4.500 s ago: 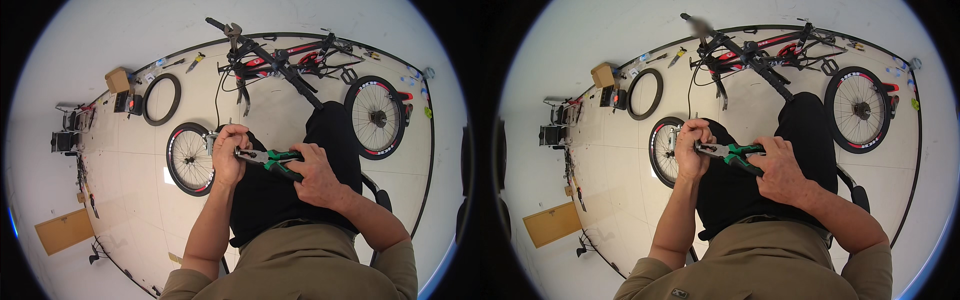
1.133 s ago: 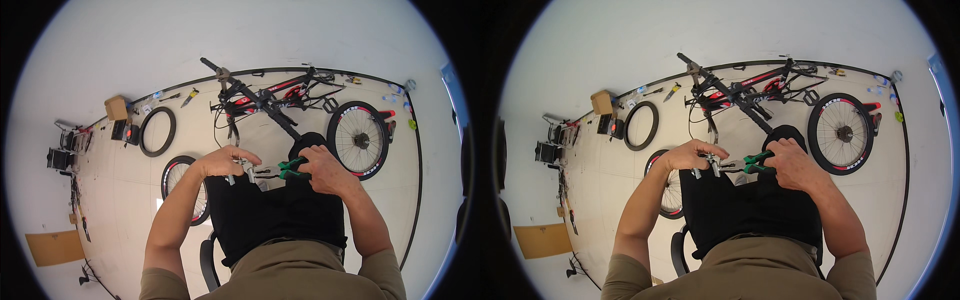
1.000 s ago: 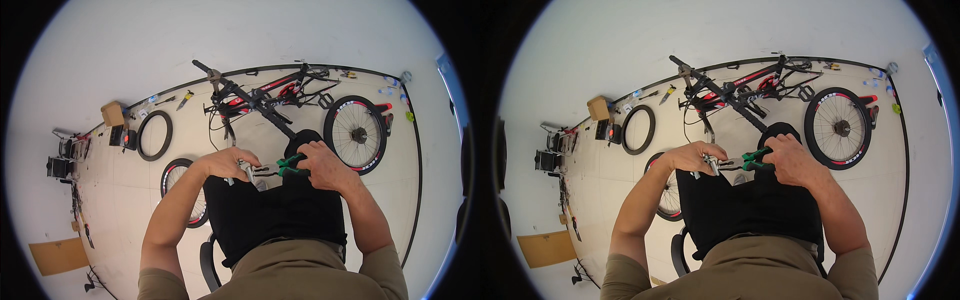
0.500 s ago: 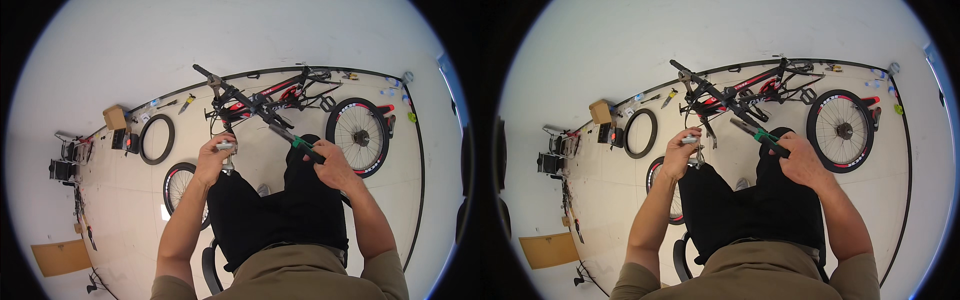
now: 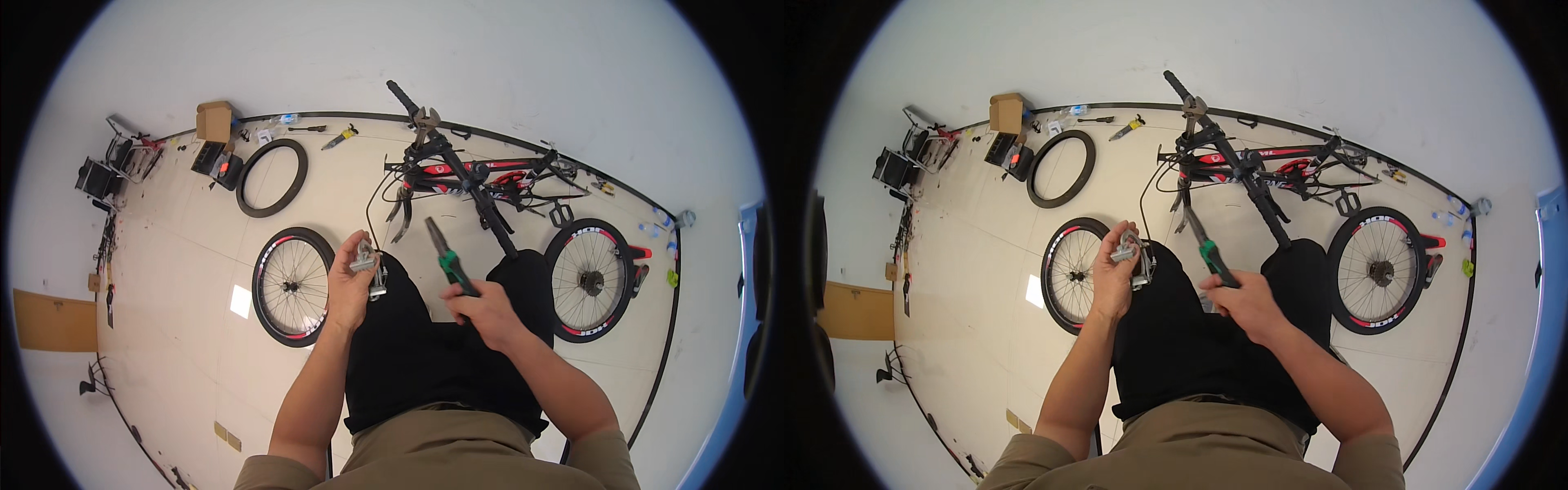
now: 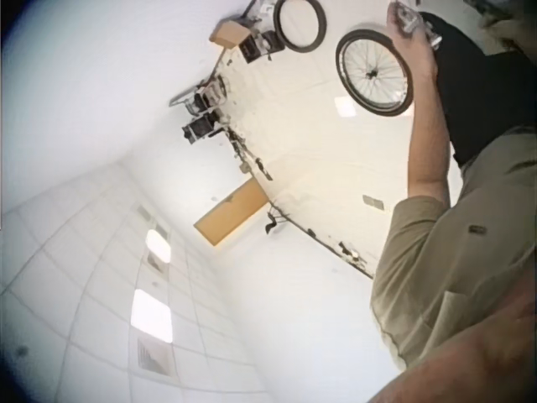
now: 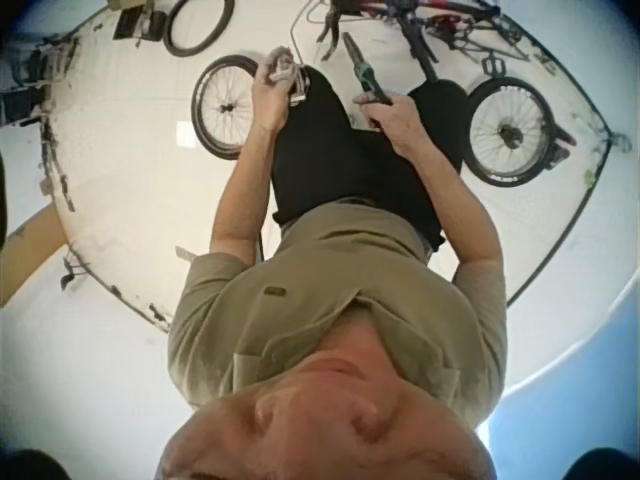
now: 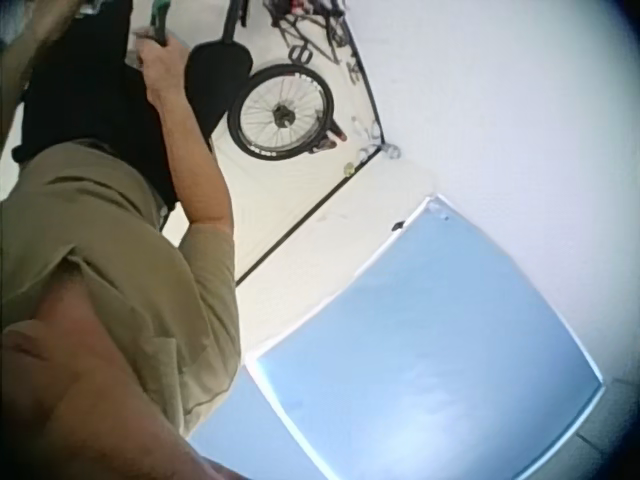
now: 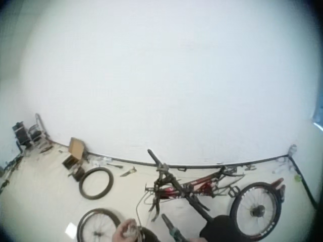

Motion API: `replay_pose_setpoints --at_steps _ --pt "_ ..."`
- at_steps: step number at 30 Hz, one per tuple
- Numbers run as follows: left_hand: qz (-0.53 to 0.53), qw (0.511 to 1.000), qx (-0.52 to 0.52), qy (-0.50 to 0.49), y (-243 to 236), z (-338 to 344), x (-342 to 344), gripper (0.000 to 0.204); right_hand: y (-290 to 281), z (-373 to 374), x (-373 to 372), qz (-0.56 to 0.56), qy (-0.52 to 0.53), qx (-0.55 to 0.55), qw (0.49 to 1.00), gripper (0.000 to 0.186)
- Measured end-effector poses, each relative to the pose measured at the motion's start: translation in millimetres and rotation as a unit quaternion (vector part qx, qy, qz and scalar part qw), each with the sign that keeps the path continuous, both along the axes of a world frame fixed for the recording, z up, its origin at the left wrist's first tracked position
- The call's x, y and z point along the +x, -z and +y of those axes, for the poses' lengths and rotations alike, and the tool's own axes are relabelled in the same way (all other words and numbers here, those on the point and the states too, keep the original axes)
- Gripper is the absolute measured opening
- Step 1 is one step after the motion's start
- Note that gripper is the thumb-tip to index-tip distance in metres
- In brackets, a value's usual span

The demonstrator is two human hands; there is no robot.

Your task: The person sits on the floor and uses pliers to manipulate a small metal bicycle component, repeatedly squeezing and adjusting it. The bicycle frame and wheels are visible nearby on the tiled floor.

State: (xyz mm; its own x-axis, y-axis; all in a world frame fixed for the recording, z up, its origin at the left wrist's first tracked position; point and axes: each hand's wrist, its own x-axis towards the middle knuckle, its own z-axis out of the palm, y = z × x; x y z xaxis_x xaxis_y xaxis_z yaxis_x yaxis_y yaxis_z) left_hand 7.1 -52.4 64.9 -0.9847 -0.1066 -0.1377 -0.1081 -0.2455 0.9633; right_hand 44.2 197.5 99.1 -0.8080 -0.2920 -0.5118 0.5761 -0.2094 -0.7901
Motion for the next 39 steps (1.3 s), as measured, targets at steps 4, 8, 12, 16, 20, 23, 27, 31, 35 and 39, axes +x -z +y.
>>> replay_pose_setpoints --at_steps 4,8,12,16,20,23,27,31,35,39 --pt "0.02 0.999 0.03 -0.001 6 1 5 0.055 23 -51 -31 -0.007 0.026 0.015 1.0 0.016" --pt "0.058 0.996 -0.041 0.06 7 11 1 0.058 39 -82 -52 -0.043 0.087 0.029 0.995 0.016" --pt "0.025 0.986 -0.109 0.12 3 21 11 0.069 55 -96 -55 -0.097 0.117 -0.078 0.985 0.018" --pt "0.099 0.955 -0.238 0.15 -4 27 15 0.072 68 -86 -47 -0.119 0.129 -0.178 0.968 0.021" --pt "0.205 0.898 -0.346 0.177 -10 25 15 0.07 57 -84 -41 -0.094 0.084 -0.311 0.942 0.029" --pt "0.211 0.916 -0.296 0.173 -15 24 13 0.067 64 -88 -44 -0.049 0.062 -0.369 0.926 0.033" --pt "0.171 0.95 -0.227 0.128 -24 24 17 0.052 57 -94 -42 -0.04 0.1 -0.346 0.932 0.03" --pt "0.139 0.968 -0.2 -0.057 -24 22 20 0.024 62 -93 -39 -0.061 0.117 -0.311 0.941 0.026" --pt "-0.01 0.982 -0.105 -0.158 -36 10 24 0.033 55 -94 -39 -0.067 0.136 -0.294 0.944 0.023" --pt "-0.103 0.985 -0.114 -0.079 -29 3 28 0.036 53 -108 -39 -0.067 0.114 -0.305 0.943 0.019"
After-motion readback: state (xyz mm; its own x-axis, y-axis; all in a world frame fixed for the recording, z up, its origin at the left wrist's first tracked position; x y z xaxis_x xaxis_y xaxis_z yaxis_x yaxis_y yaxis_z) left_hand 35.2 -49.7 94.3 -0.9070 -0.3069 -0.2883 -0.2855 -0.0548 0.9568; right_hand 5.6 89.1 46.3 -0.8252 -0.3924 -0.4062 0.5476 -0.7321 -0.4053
